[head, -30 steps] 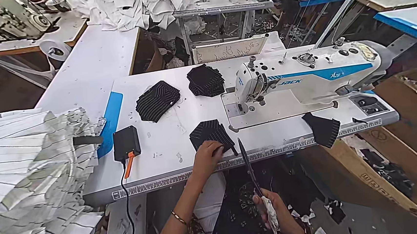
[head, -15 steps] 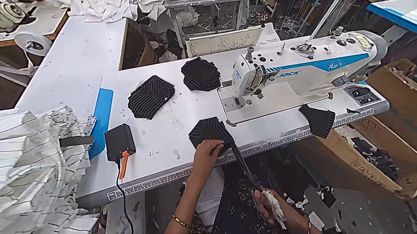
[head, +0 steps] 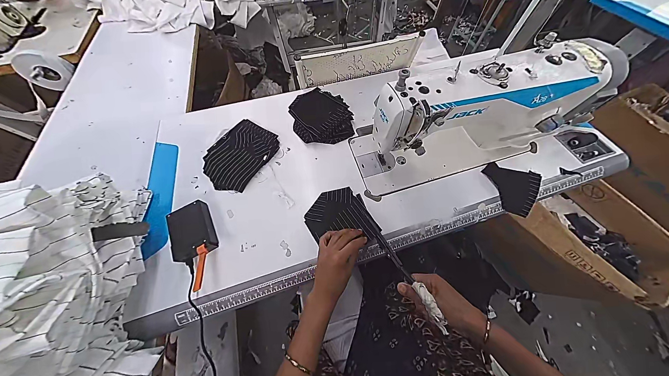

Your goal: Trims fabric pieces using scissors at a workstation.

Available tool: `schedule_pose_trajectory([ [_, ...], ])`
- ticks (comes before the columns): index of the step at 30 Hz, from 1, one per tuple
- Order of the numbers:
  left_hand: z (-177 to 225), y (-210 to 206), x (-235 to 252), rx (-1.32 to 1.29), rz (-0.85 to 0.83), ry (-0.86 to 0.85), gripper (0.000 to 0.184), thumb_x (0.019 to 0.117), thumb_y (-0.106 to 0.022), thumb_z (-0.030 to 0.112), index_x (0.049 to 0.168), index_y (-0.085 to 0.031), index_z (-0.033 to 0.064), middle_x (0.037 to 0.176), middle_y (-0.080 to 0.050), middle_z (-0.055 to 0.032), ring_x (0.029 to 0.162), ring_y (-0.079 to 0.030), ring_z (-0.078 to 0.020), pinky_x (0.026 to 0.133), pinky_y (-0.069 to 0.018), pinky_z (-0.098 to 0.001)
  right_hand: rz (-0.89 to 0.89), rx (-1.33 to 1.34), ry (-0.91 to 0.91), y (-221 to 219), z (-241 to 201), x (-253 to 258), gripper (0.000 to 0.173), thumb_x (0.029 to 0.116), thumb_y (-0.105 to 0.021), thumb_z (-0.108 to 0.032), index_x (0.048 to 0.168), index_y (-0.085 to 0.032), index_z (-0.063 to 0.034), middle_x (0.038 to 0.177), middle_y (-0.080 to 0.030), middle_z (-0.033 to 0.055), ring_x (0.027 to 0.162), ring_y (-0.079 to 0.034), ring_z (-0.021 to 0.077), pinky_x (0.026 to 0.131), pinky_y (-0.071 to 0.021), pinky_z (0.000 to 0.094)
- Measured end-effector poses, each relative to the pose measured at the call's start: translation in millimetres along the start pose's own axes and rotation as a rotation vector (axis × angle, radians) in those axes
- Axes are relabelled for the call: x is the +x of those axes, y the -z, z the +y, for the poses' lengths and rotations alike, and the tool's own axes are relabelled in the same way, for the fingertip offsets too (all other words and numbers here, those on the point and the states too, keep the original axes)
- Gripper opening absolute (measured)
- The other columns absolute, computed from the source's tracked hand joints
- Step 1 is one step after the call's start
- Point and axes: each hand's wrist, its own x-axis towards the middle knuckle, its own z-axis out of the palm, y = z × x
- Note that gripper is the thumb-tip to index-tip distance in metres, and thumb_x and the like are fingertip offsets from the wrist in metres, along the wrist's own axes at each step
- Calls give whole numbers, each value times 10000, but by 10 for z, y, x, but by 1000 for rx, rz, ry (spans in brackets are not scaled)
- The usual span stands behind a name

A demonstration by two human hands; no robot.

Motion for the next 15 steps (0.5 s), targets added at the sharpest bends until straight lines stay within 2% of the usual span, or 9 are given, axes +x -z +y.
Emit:
schedule_pose_trajectory([
  [3,-15,-32,-10,-9,27,-2,207,961,-611,95,1007,-808,139,1148,-769,-42,1098,-713,-225,993,-483,-482,42,-24,2,-13,7,-28,393,982,-660,-448,748,-540,-156,558,-490,-89,480,-482,20,499,-409,207],
  [10,-25,-34,-30,-28,28,-8,198,966,-615,108,994,-808,143,1134,-774,-28,1092,-713,-197,1009,-475,-453,-17,166,-13,-61,-135,-1,326,1021,-614,-393,808,-550,-154,586,-514,-87,489,-502,10,490,-429,170],
  [12,-23,-26,-44,-56,12,-21,194,977,-615,125,1002,-806,143,1133,-773,-29,1101,-710,-190,1028,-468,-448,-22,164,-20,-55,-193,58,330,1039,-585,-390,814,-541,-152,598,-500,-81,498,-492,17,498,-425,174],
  [15,-39,2,-65,-78,9,-21,196,981,-612,135,1002,-807,144,1134,-773,-28,1106,-710,-183,1035,-469,-435,6,131,-16,-75,-212,109,329,1028,-616,-370,805,-542,-141,587,-508,-76,485,-491,18,486,-416,180],
])
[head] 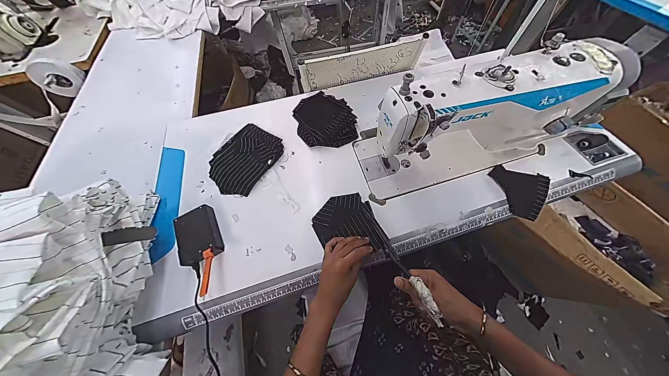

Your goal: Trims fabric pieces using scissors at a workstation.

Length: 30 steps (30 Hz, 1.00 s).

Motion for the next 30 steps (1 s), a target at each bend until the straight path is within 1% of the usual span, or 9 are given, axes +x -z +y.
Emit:
schedule_pose_trajectory([
  [6,-14,18,7,-50,-21,8,181,961,-633,130,991,-811,142,1130,-776,-22,1108,-711,-177,1031,-472,-430,-25,108,19,-11,-1,5,329,1041,-590,-351,782,-546,-152,588,-508,-80,481,-485,11,470,-406,170],
  [8,27,62,34,-89,-71,44,171,968,-652,193,975,-810,128,1138,-772,-18,1113,-706,-179,1031,-468,-447,-55,145,22,-7,-38,25,339,1054,-565,-354,782,-541,-153,584,-501,-76,467,-467,13,452,-393,169],
  [10,99,133,125,-74,-122,97,239,992,-623,244,959,-807,96,1130,-773,-36,1098,-713,-215,1010,-488,-492,-63,169,23,-20,-66,36,343,1060,-560,-334,771,-542,-151,570,-500,-71,447,-458,13,432,-386,167],
  [12,137,182,261,51,-179,159,261,1008,-600,239,1060,-789,67,1177,-752,-94,1128,-701,-296,1018,-484,-558,-70,178,24,-31,-58,48,337,1062,-557,-326,779,-541,-145,572,-496,-68,447,-459,16,433,-390,169],
  [15,85,206,495,265,-346,328,512,975,-647,397,1367,-652,67,1522,-513,-188,1404,-466,-446,1131,-270,-708,-62,192,25,-37,-29,55,337,1066,-549,-318,780,-542,-139,577,-501,-63,454,-466,22,438,-396,172],
  [18,32,255,688,325,-493,490,787,874,-664,651,1415,-608,82,1677,-274,-146,1551,-216,-404,1178,-67,-726,-74,224,20,-45,-30,49,362,1074,-525,-338,768,-540,-145,573,-499,-66,456,-481,22,445,-415,171],
  [22,-38,259,720,319,-468,516,930,780,-715,717,1448,-566,87,1678,-250,-179,1557,-188,-408,1187,-52,-713,-85,226,12,-25,-126,83,380,1075,-516,-376,782,-554,-137,578,-505,-59,461,-493,31,446,-425,174],
  [25,-80,260,737,280,-392,526,1118,682,-800,708,1554,-429,114,1668,-247,-216,1544,-214,-429,1179,-57,-732,-101,212,11,-2,-167,114,375,1079,-504,-385,795,-551,-145,586,-498,-66,466,-485,25,450,-422,170],
  [30,-80,286,856,295,-507,594,1270,634,-803,754,1636,-260,193,1706,-163,-154,1580,-104,-374,1182,24,-725,-103,209,9,23,-153,132,375,1080,-502,-377,791,-551,-144,587,-497,-65,466,-483,25,452,-421,168],
])
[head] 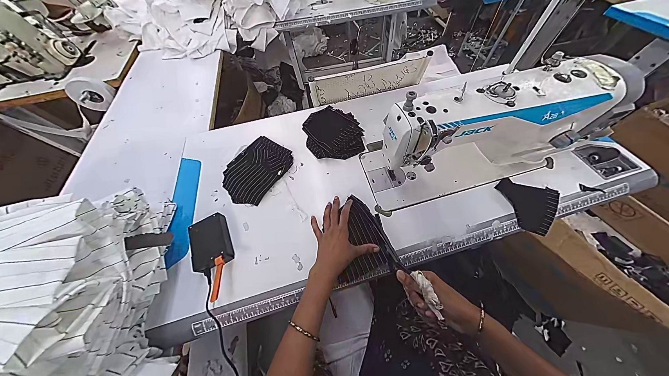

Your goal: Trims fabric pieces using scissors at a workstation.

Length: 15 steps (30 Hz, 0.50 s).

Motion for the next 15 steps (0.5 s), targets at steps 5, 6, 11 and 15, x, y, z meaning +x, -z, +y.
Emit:
schedule_pose_trajectory([
  [5,-17,-18,-1,2,14,-24,1288,632,-799,759,1633,-262,151,1700,-192,-150,1579,-119,-369,1178,27,-731,16,-28,-6,-3,-44,32,347,1070,-541,-328,775,-538,-147,572,-487,-66,453,-469,29,445,-412,178],
  [6,-19,-20,-3,-3,17,-25,1294,630,-803,757,1634,-258,149,1698,-197,-151,1578,-123,-370,1177,28,-731,17,-33,-6,4,-42,30,337,1068,-548,-312,775,-539,-146,568,-487,-66,448,-467,28,440,-410,177],
  [11,-8,-12,3,-5,1,-40,1311,627,-805,756,1637,-240,141,1699,-196,-148,1580,-117,-363,1175,29,-733,29,-63,3,16,-42,8,325,1062,-565,-310,783,-548,-145,575,-507,-64,451,-479,27,443,-416,176],
  [15,-1,-4,2,-8,-36,-46,1314,621,-814,751,1643,-226,172,1706,-182,-128,1584,-98,-351,1179,40,-727,22,-76,-19,4,-105,32,354,1076,-526,-354,790,-535,-147,585,-503,-65,469,-489,26,458,-427,175],
])
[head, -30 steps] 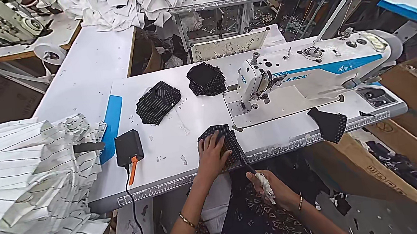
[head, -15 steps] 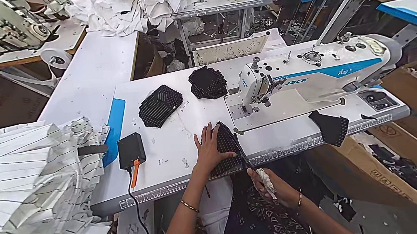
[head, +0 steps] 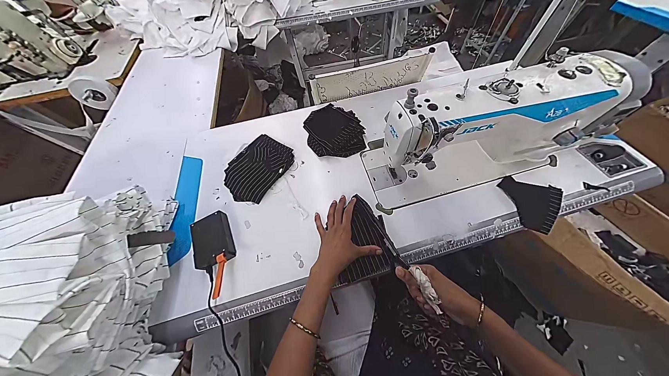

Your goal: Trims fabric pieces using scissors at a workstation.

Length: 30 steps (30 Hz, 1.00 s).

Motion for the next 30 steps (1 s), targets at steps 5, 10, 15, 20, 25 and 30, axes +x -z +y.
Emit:
schedule_pose_trajectory([
  [5,-12,-23,5,4,8,-15,1322,607,-825,747,1641,-234,174,1705,-199,-109,1583,-113,-340,1183,38,-719,24,-12,41,-1,38,15,335,1066,-551,-331,792,-536,-138,566,-483,-61,449,-469,37,441,-413,188],
  [10,-21,-32,6,-7,17,-39,1301,604,-840,727,1624,-278,144,1700,-212,-113,1582,-124,-336,1183,32,-717,38,-1,47,4,68,14,327,1058,-569,-331,798,-544,-135,570,-496,-59,450,-475,34,445,-416,183],
  [15,-53,-108,-26,-69,109,-150,1223,552,-877,690,1513,-440,74,1649,-326,-149,1558,-219,-345,1186,-14,-718,-3,30,48,-23,-58,54,341,1079,-516,-350,807,-532,-145,583,-484,-70,462,-477,26,457,-424,173],
  [20,-63,-120,-39,-82,104,-156,1147,574,-876,676,1463,-480,68,1638,-350,-137,1559,-225,-322,1197,-13,-698,21,20,81,-14,-49,107,324,1057,-577,-311,785,-546,-137,562,-506,-66,448,-486,30,446,-421,179],
  [25,-66,-123,-32,-82,97,-176,1135,577,-883,660,1462,-485,72,1631,-366,-131,1556,-229,-335,1187,-4,-714,-15,31,84,-12,-104,139,351,1077,-522,-350,793,-547,-145,572,-501,-73,457,-493,26,448,-431,178],
  [30,-88,-114,-45,-102,75,-198,1087,627,-872,638,1479,-494,80,1608,-401,-134,1546,-247,-342,1197,-8,-698,4,21,87,-36,-152,212,330,1072,-547,-313,791,-544,-140,571,-506,-71,456,-493,27,453,-432,177],
])
